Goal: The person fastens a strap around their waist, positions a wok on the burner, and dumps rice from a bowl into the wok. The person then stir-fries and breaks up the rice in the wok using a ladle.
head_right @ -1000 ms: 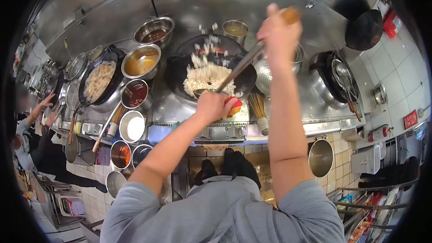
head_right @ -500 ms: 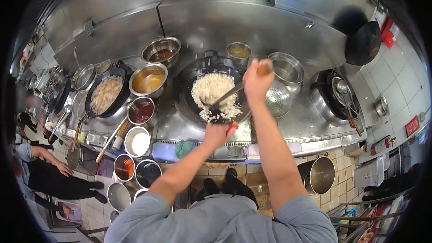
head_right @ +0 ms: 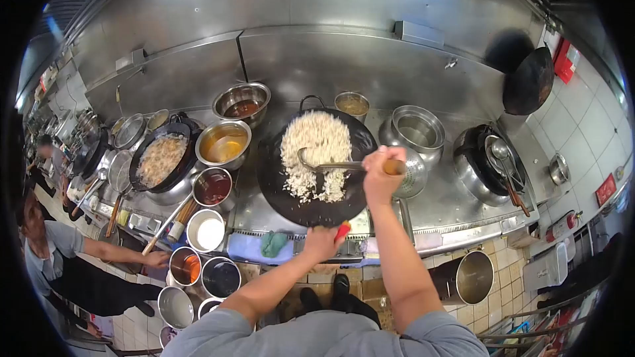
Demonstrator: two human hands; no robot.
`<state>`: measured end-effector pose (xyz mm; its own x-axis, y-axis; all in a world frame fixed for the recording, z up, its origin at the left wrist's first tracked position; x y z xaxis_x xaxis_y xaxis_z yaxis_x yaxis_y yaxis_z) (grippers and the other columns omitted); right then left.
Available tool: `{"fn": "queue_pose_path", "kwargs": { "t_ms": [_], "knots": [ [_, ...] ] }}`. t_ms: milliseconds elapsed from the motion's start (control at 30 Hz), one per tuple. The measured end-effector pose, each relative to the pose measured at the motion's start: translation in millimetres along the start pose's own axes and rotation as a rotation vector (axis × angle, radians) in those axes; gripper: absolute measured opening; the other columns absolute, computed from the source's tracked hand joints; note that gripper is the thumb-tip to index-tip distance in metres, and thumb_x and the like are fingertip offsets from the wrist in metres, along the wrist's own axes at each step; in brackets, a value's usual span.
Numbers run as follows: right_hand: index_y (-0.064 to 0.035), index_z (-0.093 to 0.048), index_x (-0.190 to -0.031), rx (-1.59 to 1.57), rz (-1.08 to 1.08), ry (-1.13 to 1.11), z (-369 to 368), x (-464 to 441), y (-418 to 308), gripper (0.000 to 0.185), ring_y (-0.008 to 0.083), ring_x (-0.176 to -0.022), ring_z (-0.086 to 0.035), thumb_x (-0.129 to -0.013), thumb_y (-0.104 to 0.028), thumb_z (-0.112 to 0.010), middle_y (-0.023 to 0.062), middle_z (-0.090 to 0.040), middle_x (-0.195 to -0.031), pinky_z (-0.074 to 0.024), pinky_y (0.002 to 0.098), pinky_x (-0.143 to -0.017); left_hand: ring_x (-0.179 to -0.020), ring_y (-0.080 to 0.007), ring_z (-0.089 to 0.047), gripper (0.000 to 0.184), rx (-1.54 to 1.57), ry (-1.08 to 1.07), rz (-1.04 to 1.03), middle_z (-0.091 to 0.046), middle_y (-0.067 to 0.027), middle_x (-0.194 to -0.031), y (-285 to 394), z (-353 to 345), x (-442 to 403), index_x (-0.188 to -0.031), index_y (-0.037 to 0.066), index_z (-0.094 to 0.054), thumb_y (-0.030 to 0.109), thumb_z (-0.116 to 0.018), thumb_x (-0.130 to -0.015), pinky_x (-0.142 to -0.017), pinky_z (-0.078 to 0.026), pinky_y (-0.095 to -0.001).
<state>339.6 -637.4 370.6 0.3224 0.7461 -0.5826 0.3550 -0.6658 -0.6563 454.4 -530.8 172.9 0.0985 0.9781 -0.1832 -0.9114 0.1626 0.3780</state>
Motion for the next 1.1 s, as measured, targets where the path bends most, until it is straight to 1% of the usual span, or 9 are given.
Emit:
{"fn": "queue_pose_path", "kwargs": {
  "t_ms": [67,200,467,600,700,833,900,1033,1100],
  "knots": [
    [-0.0096,-0.036,-0.084,-0.049,-0.123,-0.023,6.7,-5.1,-37.7,0.021,0.0096,-0.047,-0.042,-0.096,-0.005,-0.052,0.0007,-0.042,-0.057,-0.0398,0.028,-0.048,-0.088,-0.0325,-0.067,0.045,0.061,-0.41,-0.018,-0.069,-0.0134,-0.084,8.9,14.3,30.9,-0.091,0.012,-0.07,0.05,-0.046,-0.094,-0.086,-0.04,-0.0531],
    [-0.0126,-0.04,-0.086,-0.057,-0.195,-0.091,8.1,-23.8,-89.0,0.018,0.0056,-0.047,-0.036,-0.097,-0.008,-0.053,-0.003,-0.04,-0.059,-0.033,0.0232,-0.044,-0.059,-0.0301,-0.065,0.041,-0.004,-0.008,-0.225,-0.066,-0.0134,-0.066,42.6,130.8,-12.3,-0.078,0.014,-0.072,0.048,-0.052,-0.091,-0.057,-0.051,-0.0419],
    [-0.0056,-0.043,-0.097,0.214,-0.157,-0.027,41.7,49.4,-1.5,0.015,0.0153,-0.078,-0.059,-0.094,-0.007,-0.058,0.0065,-0.054,-0.086,-0.0511,0.0327,-0.076,-0.065,-0.03,-0.065,0.043,-0.027,0.035,-0.138,-0.066,-0.0099,-0.067,2.3,18.5,10.1,-0.075,0.014,-0.07,0.05,-0.051,-0.091,-0.074,-0.042,-0.0468],
    [-0.0091,-0.043,-0.122,0.02,-0.999,-0.257,98.7,117.3,-25.8,0.033,0.0211,-0.099,-0.059,-0.096,-0.026,-0.056,0.0124,-0.051,-0.117,-0.05,0.0354,-0.087,-0.058,-0.0292,-0.063,0.037,-0.029,0.025,-0.186,-0.064,-0.008,-0.061,12.7,74.8,-27.0,-0.072,0.017,-0.07,0.048,-0.058,-0.087,-0.07,-0.044,-0.0435],
    [-0.0111,-0.039,-0.135,-0.319,-1.53,0.069,82.1,133.9,-5.5,0.049,0.0194,-0.088,-0.059,-0.098,-0.042,-0.048,0.0201,-0.048,-0.132,-0.0531,0.0305,-0.079,-0.066,-0.0286,-0.064,0.044,-0.001,0.089,-0.192,-0.066,-0.0084,-0.066,-34.4,49.5,-65.5,-0.07,0.017,-0.068,0.053,-0.052,-0.09,-0.073,-0.04,-0.0428],
    [-0.0025,-0.051,-0.11,-0.836,-1.771,-0.158,84.3,121.1,127.1,0.025,0.0141,-0.057,-0.053,-0.096,-0.023,-0.054,0.0101,-0.06,-0.086,-0.046,0.0237,-0.046,-0.109,-0.0274,-0.052,0.036,-0.072,0.243,-0.04,-0.059,-0.0092,-0.107,-22.0,58.6,-53.9,-0.108,0.016,-0.057,0.045,-0.057,-0.088,-0.087,-0.034,-0.0516],
    [-0.0042,-0.051,-0.106,-0.442,-1.759,-0.18,80.6,92.7,127.3,0.018,0.0111,-0.049,-0.047,-0.096,-0.019,-0.053,0.0037,-0.053,-0.071,-0.0395,0.024,-0.04,-0.096,-0.0298,-0.058,0.033,0.053,0.387,-0.02,-0.062,-0.0126,-0.097,1.9,81.7,-17.1,-0.109,0.014,-0.06,0.041,-0.058,-0.089,-0.085,-0.037,-0.0461],
    [-0.0045,-0.051,-0.117,0.383,-1.36,-0.645,93.9,61.9,75.1,0.027,0.0195,-0.054,-0.056,-0.092,-0.015,-0.053,0.0091,-0.057,-0.072,-0.047,0.0315,-0.047,-0.058,-0.0254,-0.057,0.067,0.64,-0.249,0.324,-0.056,-0.0097,-0.062,-58.7,-21.4,119.5,-0.078,0.005,-0.055,0.065,-0.03,-0.096,-0.057,-0.045,-0.0371],
    [-0.0069,-0.041,-0.139,1.116,-0.486,-1.061,97.2,51.8,41.0,0.054,0.036,-0.072,-0.065,-0.087,-0.013,-0.055,0.021,-0.065,-0.087,-0.0534,0.0431,-0.066,-0.039,-0.0119,-0.034,0.073,1.162,-0.771,0.896,-0.042,0.0008,-0.049,-82.5,-76.7,239.7,-0.067,0.011,-0.054,0.076,-0.03,-0.089,-0.04,-0.027,-0.0275]
  ]
}}
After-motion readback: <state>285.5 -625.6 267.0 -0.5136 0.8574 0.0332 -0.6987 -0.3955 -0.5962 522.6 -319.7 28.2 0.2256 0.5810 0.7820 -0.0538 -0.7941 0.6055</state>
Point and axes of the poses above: each hand's wrist, its own x-axis away from the middle knuckle, its own z-axis out of the back of the hand, y = z × x, the point moved 5 cm from there along -x, towards the middle knuckle
